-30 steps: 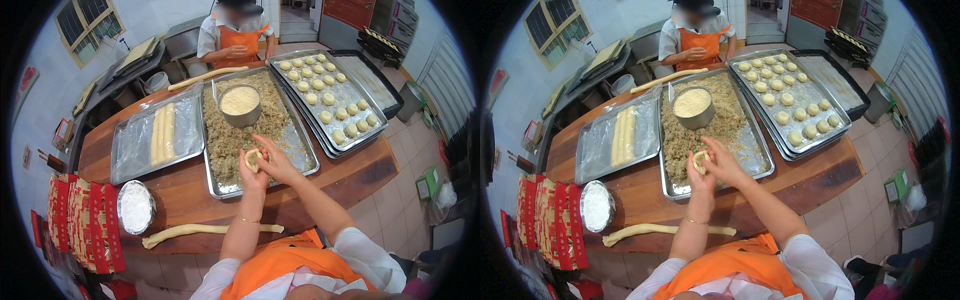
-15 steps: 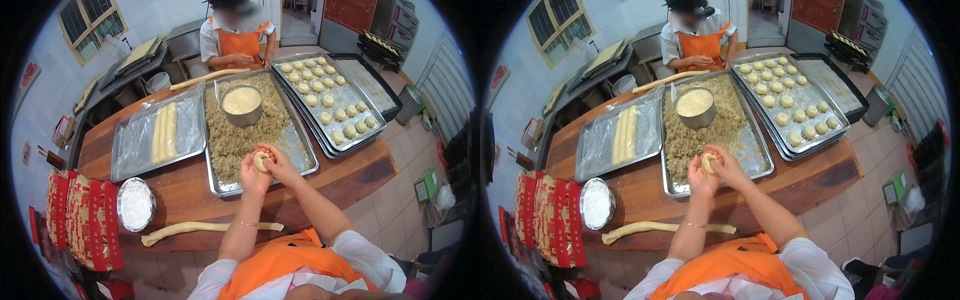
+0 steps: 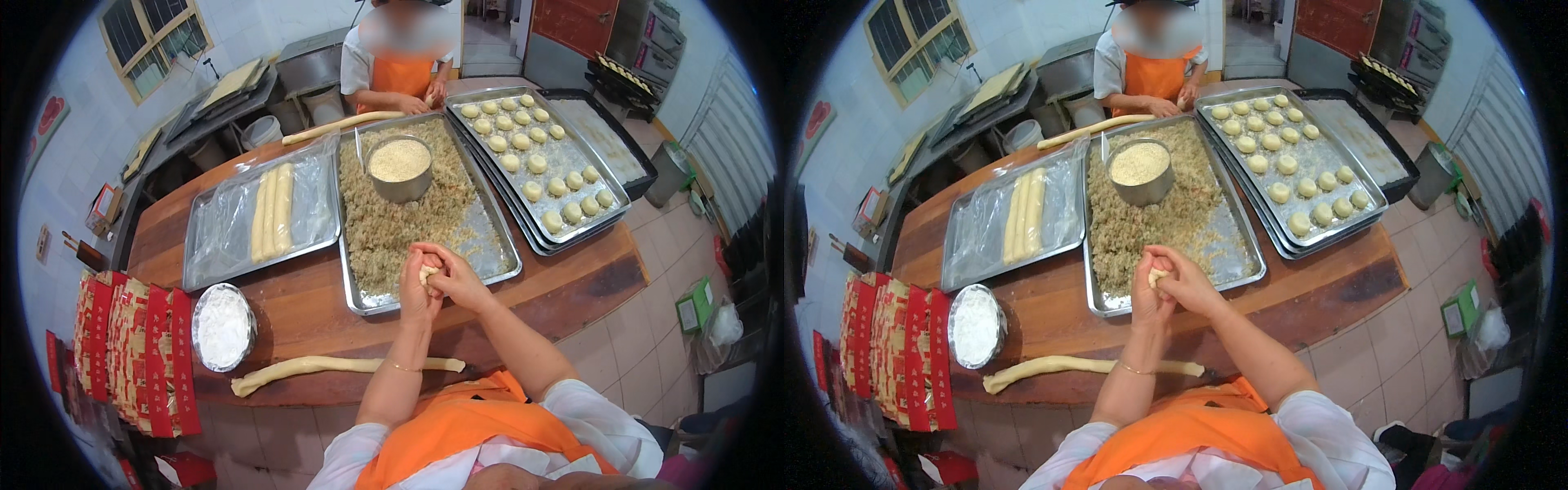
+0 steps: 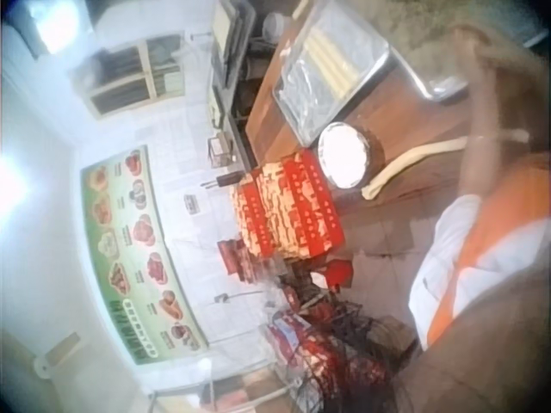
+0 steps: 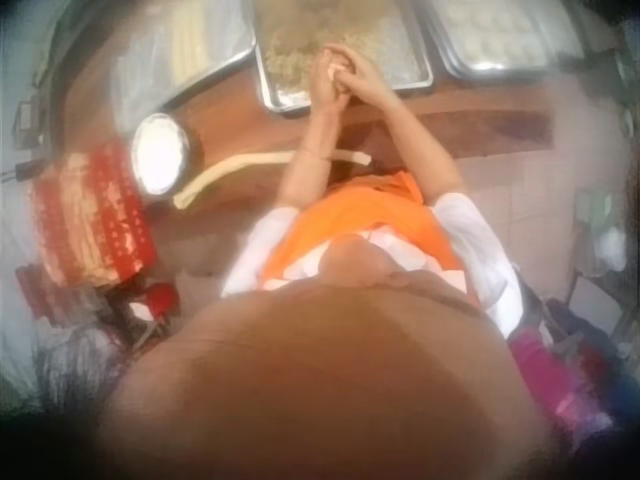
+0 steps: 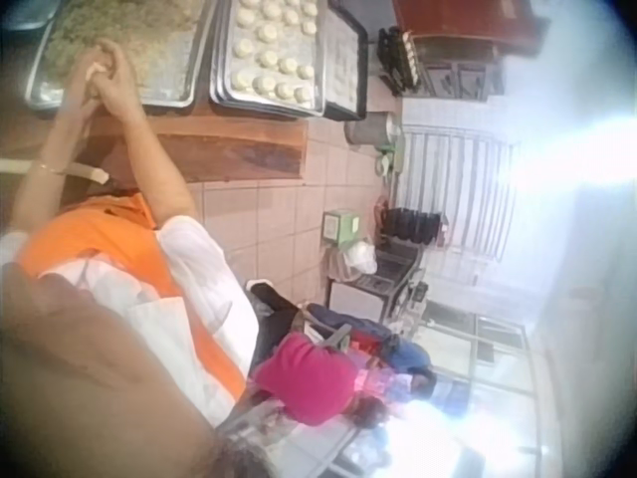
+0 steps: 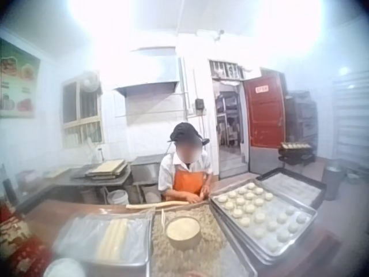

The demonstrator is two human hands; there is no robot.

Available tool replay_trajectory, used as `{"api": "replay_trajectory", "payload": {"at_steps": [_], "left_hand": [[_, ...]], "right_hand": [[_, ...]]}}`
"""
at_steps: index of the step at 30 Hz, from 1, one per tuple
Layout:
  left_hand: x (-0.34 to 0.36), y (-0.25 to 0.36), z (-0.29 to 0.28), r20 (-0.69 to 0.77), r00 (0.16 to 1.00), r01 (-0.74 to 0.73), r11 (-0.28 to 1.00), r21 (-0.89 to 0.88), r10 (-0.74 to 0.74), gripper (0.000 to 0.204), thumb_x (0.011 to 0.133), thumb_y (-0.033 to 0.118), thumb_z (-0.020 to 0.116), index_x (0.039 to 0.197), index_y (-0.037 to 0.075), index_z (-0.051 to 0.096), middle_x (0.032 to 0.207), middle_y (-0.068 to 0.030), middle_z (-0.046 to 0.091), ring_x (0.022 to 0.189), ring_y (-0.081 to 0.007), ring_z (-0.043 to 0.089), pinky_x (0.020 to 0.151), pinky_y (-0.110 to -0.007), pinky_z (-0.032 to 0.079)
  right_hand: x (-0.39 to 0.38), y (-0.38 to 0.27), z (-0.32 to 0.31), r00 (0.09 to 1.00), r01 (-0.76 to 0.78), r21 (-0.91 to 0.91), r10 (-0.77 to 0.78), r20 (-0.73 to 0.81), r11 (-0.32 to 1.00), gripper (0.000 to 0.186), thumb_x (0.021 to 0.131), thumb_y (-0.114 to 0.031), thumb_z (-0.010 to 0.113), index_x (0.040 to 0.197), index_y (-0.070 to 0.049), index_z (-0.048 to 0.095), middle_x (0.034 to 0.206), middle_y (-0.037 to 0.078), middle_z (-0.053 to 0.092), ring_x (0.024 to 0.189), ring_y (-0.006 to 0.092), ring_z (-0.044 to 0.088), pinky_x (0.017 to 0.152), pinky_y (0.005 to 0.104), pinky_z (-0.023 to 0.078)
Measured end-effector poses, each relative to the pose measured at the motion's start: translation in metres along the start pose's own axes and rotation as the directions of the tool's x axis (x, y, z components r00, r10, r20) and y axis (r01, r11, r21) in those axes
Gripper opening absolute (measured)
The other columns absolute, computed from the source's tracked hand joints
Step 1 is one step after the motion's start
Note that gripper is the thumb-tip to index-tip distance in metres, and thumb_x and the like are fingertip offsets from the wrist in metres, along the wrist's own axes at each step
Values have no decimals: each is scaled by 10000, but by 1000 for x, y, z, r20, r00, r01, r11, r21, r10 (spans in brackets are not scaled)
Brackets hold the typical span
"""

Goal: The person rolls a long piece of dough, pulls off a small section, flattens it, scoops filling from a tray into the center, and seals the dough around the filling into a ball.

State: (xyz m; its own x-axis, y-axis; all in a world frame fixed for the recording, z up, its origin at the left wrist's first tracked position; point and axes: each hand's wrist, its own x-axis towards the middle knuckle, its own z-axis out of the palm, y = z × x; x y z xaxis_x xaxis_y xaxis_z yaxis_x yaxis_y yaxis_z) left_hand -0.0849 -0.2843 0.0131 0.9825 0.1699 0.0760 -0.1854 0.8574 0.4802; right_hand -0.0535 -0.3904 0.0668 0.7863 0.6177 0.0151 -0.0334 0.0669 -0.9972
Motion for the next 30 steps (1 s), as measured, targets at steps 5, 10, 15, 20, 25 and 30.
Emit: {"api": "replay_trajectory", "payload": {"at_steps": [5,10,15,20,25,30], "left_hand": [[-18,34,59,-74,996,67,986,149,-57,311,1038,397,460,994,115,583,896,-22,605,592,-74,519,417,-192,353],[-17,11,7,-18,999,35,991,129,-33,270,1000,380,556,1032,112,571,905,-8,608,602,-63,536,439,-196,395],[-18,9,3,-49,996,80,997,1,-80,337,995,356,572,1222,109,550,1100,-46,628,915,-130,628,711,-291,535],[-24,16,14,174,973,186,964,-193,-153,551,1055,488,397,1453,108,395,1411,-89,517,1287,-216,526,1061,-383,459],[-41,18,48,117,966,224,973,50,-229,559,1089,482,249,1484,100,352,1474,-81,465,1335,-227,496,1093,-378,441],[-37,-4,42,93,982,165,986,4,-164,567,1070,519,330,1436,92,398,1403,-64,505,1278,-189,536,1042,-358,488]], "right_hand": [[-7,-19,2,996,89,225,-85,-27,970,589,811,-21,559,1398,-33,509,1254,93,603,1112,165,591,952,306,490],[-10,-18,8,997,14,-58,-9,72,998,636,810,-24,532,1442,-35,463,1290,66,546,1069,110,564,892,259,501],[-11,-24,-1,960,228,-239,-176,219,944,641,844,-130,584,1466,-79,438,1475,122,440,1378,216,409,1116,381,358],[-20,-50,-11,860,502,-721,-359,362,477,865,802,-611,722,1437,-88,453,1547,174,383,1515,311,232,1216,563,98],[-22,-59,-12,800,567,-740,-456,390,362,628,817,-437,755,1289,-64,575,1360,182,571,1381,330,444,1190,562,216],[-26,-35,-9,781,560,-706,-560,275,434,466,862,-348,709,1212,-51,632,1301,180,618,1324,323,510,1173,535,269]]}}
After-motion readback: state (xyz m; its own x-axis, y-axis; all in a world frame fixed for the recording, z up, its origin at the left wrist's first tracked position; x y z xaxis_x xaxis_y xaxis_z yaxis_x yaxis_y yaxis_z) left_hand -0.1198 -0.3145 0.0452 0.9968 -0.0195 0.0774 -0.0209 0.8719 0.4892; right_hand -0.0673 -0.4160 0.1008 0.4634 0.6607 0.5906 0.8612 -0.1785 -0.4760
